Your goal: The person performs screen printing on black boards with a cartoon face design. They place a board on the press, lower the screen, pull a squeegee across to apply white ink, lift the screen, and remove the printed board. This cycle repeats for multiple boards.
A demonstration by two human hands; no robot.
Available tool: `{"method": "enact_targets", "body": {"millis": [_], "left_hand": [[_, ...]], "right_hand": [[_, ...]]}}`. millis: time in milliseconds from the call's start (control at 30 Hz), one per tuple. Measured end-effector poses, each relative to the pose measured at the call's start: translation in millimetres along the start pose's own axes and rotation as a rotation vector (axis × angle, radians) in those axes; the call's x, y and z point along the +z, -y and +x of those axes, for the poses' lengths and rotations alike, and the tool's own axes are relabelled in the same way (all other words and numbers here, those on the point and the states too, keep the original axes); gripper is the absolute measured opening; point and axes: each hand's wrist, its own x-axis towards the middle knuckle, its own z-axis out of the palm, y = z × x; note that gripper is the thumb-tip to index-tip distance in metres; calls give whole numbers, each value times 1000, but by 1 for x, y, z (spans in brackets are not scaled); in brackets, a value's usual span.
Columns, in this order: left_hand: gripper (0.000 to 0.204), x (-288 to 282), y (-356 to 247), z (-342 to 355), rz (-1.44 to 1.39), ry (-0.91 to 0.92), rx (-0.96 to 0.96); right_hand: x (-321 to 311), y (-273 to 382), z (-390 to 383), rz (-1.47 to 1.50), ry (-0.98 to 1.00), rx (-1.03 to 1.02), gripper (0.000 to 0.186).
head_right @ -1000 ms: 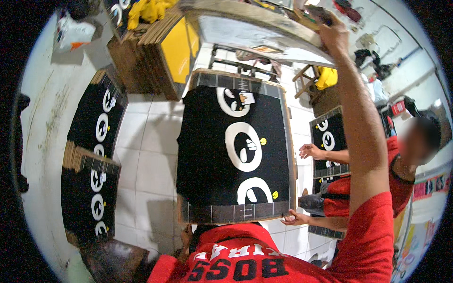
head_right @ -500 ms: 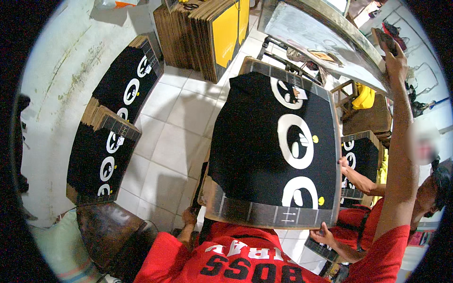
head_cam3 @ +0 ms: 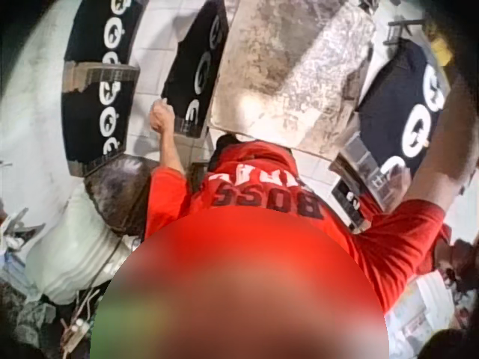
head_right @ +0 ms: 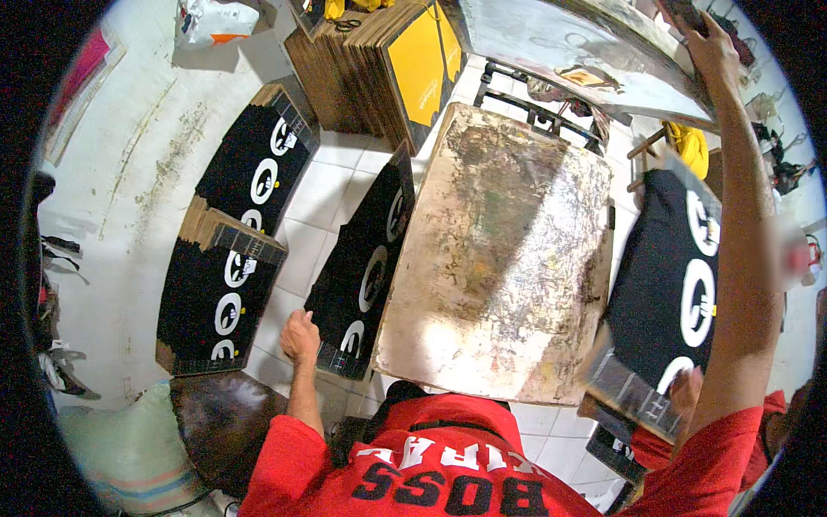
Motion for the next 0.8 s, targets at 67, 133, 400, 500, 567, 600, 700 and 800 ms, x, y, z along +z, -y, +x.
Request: {"method": "enact_targets", "body": {"millis": [67,133,400,500,567,600,700,800], "left_hand": [[24,-43,-2,16,3,19,-88],[25,-97,3,27,21,-65,-107],[37,-388,116,21,-184,-441,-115],[31,-472,179,8,-341,-518,-151],[28,-475,214,7,-519,-573,-195],[28,-465,227,5,-523,-603,-228],[32,-390,239,-1,-741,-447,-392],[30,-256,209,-18,-1071,-324,-571]], "right_hand": [[-7,18,-10,65,-116,-133,44],[-19,36,-18,328,-163,-150,44],[-30,59,-8,252,-165,-63,39],[-29,57,-3,253,-39,-14,55],[-29,57,-5,282,-54,-35,52],[-31,58,-5,293,-54,-38,50],[-33,61,-12,320,-40,-42,44],[-34,62,-16,345,-35,-56,39]]}}
